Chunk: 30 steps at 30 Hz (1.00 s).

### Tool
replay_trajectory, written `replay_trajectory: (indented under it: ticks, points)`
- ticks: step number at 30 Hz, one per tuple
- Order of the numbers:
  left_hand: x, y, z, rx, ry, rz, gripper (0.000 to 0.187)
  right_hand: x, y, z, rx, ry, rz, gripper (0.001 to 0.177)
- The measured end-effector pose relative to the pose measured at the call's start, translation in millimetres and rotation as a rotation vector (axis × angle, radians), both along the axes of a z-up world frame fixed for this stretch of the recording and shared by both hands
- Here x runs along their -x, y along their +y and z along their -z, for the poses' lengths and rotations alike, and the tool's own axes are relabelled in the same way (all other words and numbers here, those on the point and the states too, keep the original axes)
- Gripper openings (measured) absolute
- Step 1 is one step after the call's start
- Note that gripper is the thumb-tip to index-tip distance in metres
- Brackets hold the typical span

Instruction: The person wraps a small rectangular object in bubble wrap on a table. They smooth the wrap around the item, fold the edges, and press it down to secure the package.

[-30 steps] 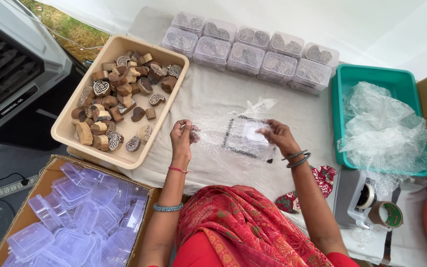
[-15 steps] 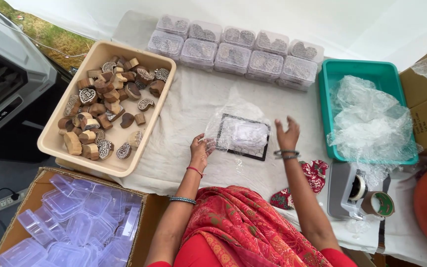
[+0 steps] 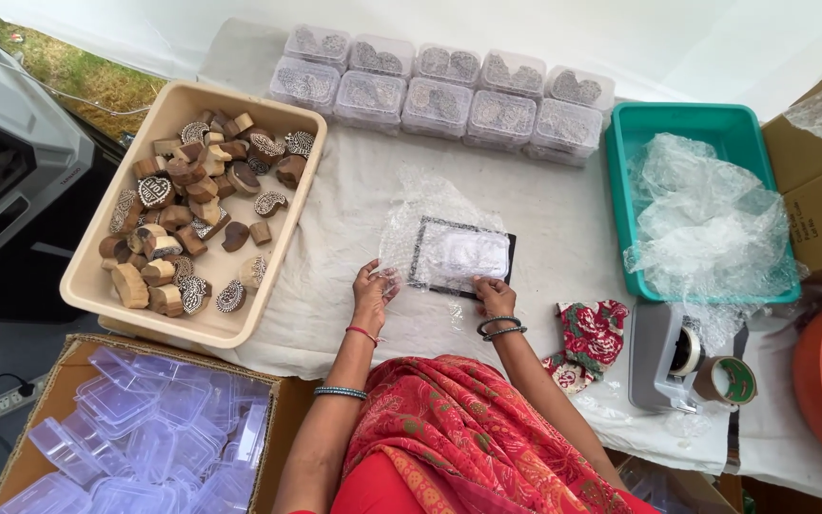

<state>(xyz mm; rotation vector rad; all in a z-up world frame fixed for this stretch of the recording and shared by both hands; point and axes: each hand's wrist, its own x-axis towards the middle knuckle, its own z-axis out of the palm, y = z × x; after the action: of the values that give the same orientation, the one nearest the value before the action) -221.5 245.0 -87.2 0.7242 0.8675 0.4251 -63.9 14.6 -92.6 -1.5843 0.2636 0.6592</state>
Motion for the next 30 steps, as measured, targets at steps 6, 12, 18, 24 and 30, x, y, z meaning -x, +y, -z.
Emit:
replay_trajectory:
  ticks: [6, 12, 18, 24, 30]
  points:
    - [9.8, 0.3, -4.3, 0.003, 0.026, 0.038, 0.052, 6.5, 2.5, 3.5, -0.092, -0.012, 0.124, 0.026]
    - [18.7, 2.2, 23.1, 0.018, 0.120, 0.053, 0.051, 21.8, 15.2, 2.6, 0.159, -0.238, 0.012, 0.038]
    - [24.2, 2.7, 32.0, 0.002, 0.133, 0.054, 0.046, 8.8, 13.6, 45.8, -0.019, -0.094, 0.023, 0.024]
    - [19.4, 3.4, 6.4, -0.022, 0.106, 0.079, 0.045, -13.9, -25.6, -18.9, -0.308, -0.500, 0.008, 0.004]
    - [-15.8, -22.2, 0.3, -0.126, 0.153, 0.238, 0.053, -78.0, -74.6, -57.9, 0.028, -0.623, -0.014, 0.013]
